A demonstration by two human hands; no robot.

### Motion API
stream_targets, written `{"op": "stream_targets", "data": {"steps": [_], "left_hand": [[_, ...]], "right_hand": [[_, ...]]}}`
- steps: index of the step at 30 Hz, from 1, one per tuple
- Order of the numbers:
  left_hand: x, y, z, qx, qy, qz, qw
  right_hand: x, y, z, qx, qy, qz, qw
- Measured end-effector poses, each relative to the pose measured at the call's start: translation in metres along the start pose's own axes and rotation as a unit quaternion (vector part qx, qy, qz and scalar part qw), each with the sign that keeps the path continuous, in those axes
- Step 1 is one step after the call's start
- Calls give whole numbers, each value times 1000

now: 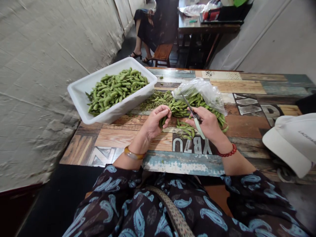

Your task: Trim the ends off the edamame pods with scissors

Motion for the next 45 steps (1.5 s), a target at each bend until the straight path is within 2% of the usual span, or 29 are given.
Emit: {"op": "stream_targets", "data": {"steps": [2, 4, 5, 8, 9, 11, 15, 21, 23, 24, 28, 31, 33, 36, 39, 45], "left_hand": [[0, -1, -5, -13, -88, -13, 996], [1, -2, -10, -64, -231, -34, 970], [1, -3, -12, -101, -312, -48, 944], [0, -3, -19, -190, -507, -95, 835], [0, -3, -21, -200, -547, -109, 806], [1, -3, -24, -201, -597, -126, 766], [-1, -3, -23, -177, -650, -139, 726], [-7, -1, -25, -168, -661, -172, 711], [-5, -2, -24, -177, -648, -153, 725], [-3, -3, -22, -187, -628, -136, 744], [6, -8, -10, -197, -460, -32, 865], [10, -7, -4, -118, -302, 22, 946], [8, -4, -3, -61, -219, 36, 973], [3, -1, -3, -17, -155, 44, 987], [1, 0, -5, -11, -141, 38, 989], [0, 1, -5, -72, -220, 5, 973]], "right_hand": [[1, -1, 1, -3, 2, -1, 1000], [0, 0, 1, 1, 7, -8, 1000], [-1, 0, 1, 5, 9, -11, 1000], [-2, 1, 1, 16, 10, -11, 1000], [-3, 1, 1, 18, 8, -11, 1000], [-3, 1, 0, 20, 3, -14, 1000], [-4, 2, -3, 22, -1, -22, 1000], [-5, 2, -2, 15, 2, -31, 999], [-5, 2, 0, 13, 4, -30, 999], [-5, 2, 0, 12, 5, -27, 1000], [-5, 2, 1, 15, 2, -17, 1000], [-5, 3, -1, 27, 5, -11, 1000], [-5, 3, -2, 34, 13, -12, 999], [-5, 4, -5, 33, 24, -41, 998], [-6, 6, -7, 21, 18, -86, 996], [-6, 7, -14, 19, 24, -123, 992]]}}
Point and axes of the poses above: each hand's wrist, its own y-axis away from the middle knuckle, its own x-axis out of the back of the hand, z = x × y, the point moved 3 cm from there along -y, towards the middle knuckle, and after that the axes turned 9 degrees about -x, right-handed, at the moved point
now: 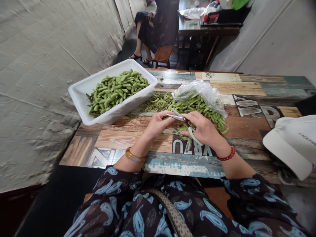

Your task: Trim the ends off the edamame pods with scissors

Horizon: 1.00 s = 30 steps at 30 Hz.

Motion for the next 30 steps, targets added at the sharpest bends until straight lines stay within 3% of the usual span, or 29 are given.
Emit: {"op": "stream_targets", "data": {"steps": [4, 11, 22, 30], "left_hand": [[-2, 0, 7, -54, -50, -15, 997], [2, -2, 6, -72, -54, -17, 996], [1, 0, 3, -39, 6, -46, 998], [5, -2, 0, -25, -14, -8, 1000]], "right_hand": [[1, 0, 0, 11, 11, 1, 1000], [1, 0, 3, 30, 24, 5, 999], [2, 0, 3, 25, 5, -12, 1000], [1, 1, 5, 0, 30, -16, 999]]}}
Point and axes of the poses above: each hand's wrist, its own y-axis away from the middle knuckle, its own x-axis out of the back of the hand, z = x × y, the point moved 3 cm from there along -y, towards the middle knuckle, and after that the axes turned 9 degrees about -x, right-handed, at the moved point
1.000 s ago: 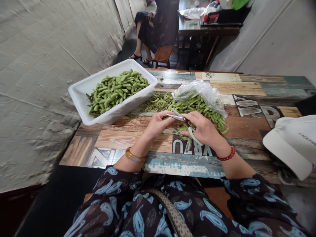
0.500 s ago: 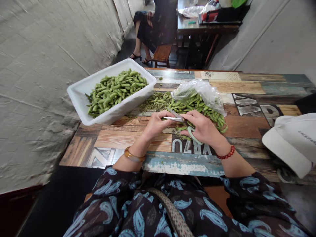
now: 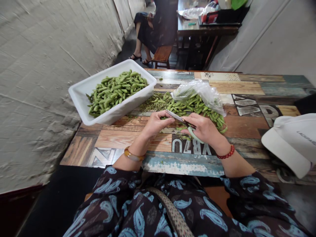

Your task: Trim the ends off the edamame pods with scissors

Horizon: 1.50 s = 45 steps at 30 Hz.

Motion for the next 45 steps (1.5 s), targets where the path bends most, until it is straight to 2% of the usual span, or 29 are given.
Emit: {"op": "stream_targets", "data": {"steps": [5, 13, 20, 29, 34, 40, 45], "left_hand": [[1, 0, 0, 21, -1, 49, 999], [-2, 0, -5, 5, 12, 28, 1000], [-6, 2, 1, 22, 10, 27, 999], [-6, 2, 6, -10, -39, 28, 999], [-7, 2, 7, -6, -6, 9, 1000], [-7, 3, -1, 49, 42, 34, 997], [-6, 1, 2, 84, 143, 42, 985]], "right_hand": [[1, -3, 6, -17, -30, 70, 997], [-5, -1, -3, -15, -28, 16, 999], [-6, -2, -6, 0, -30, 14, 999], [-9, -2, -5, 10, -37, 14, 999], [-11, -1, -5, -1, -23, 8, 1000], [-12, -1, -3, 16, -24, 32, 999], [-9, -4, 6, 7, -36, 97, 995]]}}
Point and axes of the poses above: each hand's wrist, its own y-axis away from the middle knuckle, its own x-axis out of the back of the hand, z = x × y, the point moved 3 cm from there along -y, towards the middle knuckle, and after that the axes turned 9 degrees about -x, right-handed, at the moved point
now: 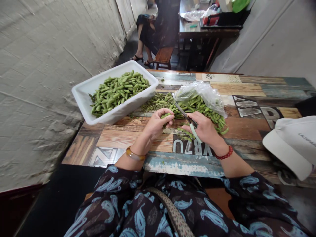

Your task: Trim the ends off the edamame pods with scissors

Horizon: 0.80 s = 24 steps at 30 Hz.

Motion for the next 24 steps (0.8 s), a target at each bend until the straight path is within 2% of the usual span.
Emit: {"op": "stream_targets", "data": {"steps": [3, 9, 18, 24], "left_hand": [[1, -1, 3, -5, 50, 12, 999], [5, -2, 0, 18, 98, 32, 995], [6, -4, -3, 34, 139, 22, 989], [-3, 1, -6, 39, 125, -1, 991]], "right_hand": [[3, -1, 3, -7, 2, 24, 1000], [1, 0, -1, 1, 12, -7, 1000], [2, 2, -12, 2, 11, -56, 998], [-2, 2, -10, 29, 55, -37, 997]]}}
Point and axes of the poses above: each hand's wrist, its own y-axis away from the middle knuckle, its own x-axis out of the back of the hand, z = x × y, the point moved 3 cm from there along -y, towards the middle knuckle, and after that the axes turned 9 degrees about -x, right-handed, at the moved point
